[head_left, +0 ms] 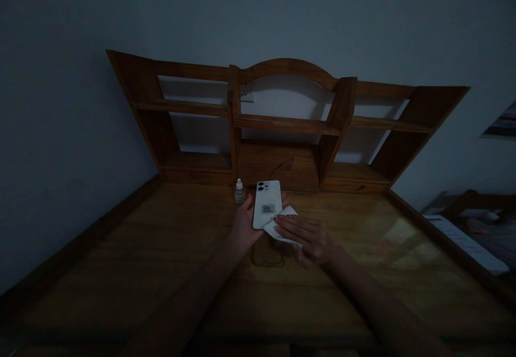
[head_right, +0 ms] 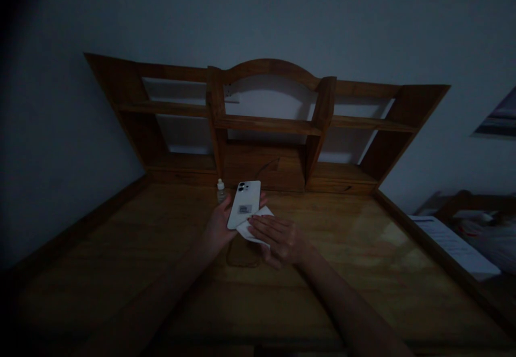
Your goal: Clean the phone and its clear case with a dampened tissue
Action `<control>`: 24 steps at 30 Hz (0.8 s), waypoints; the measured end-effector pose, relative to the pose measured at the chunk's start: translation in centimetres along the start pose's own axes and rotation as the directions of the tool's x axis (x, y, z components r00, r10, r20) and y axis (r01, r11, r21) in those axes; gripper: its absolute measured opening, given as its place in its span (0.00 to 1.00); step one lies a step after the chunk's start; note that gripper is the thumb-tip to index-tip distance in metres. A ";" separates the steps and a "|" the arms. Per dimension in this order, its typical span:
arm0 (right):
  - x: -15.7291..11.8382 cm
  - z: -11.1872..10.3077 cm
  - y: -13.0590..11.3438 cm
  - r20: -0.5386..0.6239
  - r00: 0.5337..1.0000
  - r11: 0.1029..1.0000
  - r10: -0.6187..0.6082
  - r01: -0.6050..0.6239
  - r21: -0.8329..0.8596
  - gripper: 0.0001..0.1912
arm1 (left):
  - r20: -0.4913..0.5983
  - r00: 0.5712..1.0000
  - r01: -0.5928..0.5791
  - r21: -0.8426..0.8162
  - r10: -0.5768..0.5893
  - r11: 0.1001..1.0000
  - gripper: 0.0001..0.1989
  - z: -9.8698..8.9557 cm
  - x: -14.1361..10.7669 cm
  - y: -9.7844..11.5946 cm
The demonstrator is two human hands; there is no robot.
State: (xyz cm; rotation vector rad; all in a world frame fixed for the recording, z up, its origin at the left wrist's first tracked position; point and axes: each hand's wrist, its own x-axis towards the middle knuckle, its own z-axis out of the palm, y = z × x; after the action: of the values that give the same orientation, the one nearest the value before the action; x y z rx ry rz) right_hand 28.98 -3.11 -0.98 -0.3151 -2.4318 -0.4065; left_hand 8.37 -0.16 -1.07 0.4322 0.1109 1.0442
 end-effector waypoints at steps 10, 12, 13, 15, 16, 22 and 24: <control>1.8 1.0 -1.4 0.184 0.983 1.000 -0.027 0.027 0.001 0.29 | -0.035 0.995 0.090 -0.003 -0.090 0.996 0.32 -0.4 0.0 -0.8; 2.1 1.2 -1.6 0.210 0.977 1.000 -0.028 0.030 -0.008 0.30 | -0.026 0.993 0.118 0.019 -0.118 0.993 0.31 -0.5 0.1 -0.8; 2.2 1.3 -1.7 0.218 0.976 0.999 -0.025 0.028 -0.014 0.30 | -0.022 0.991 0.129 0.034 -0.129 0.991 0.31 -0.6 0.1 -0.8; 2.3 1.5 -1.8 0.226 0.974 0.999 -0.016 0.022 -0.027 0.31 | -0.023 0.989 0.147 0.059 -0.146 0.987 0.31 -0.7 0.2 -0.8; 2.4 1.5 -1.8 0.230 0.973 0.999 -0.010 0.018 -0.033 0.30 | -0.027 0.988 0.155 0.064 -0.154 0.986 0.31 -0.7 0.2 -0.8; 2.2 0.9 -1.2 0.198 0.980 0.998 -0.008 0.020 -0.059 0.29 | -0.065 0.996 0.057 0.039 -0.054 0.998 0.29 -0.5 0.2 -0.1; 2.0 0.7 -0.9 0.189 0.982 0.997 -0.005 0.019 -0.069 0.29 | -0.067 0.998 0.010 0.043 -0.008 0.999 0.28 -0.6 0.1 0.1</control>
State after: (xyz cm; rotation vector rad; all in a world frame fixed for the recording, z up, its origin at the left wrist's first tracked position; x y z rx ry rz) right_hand 26.79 -3.42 -0.45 -0.3853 -2.6091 -0.4885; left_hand 8.19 0.18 -1.55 0.4358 0.1951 1.0492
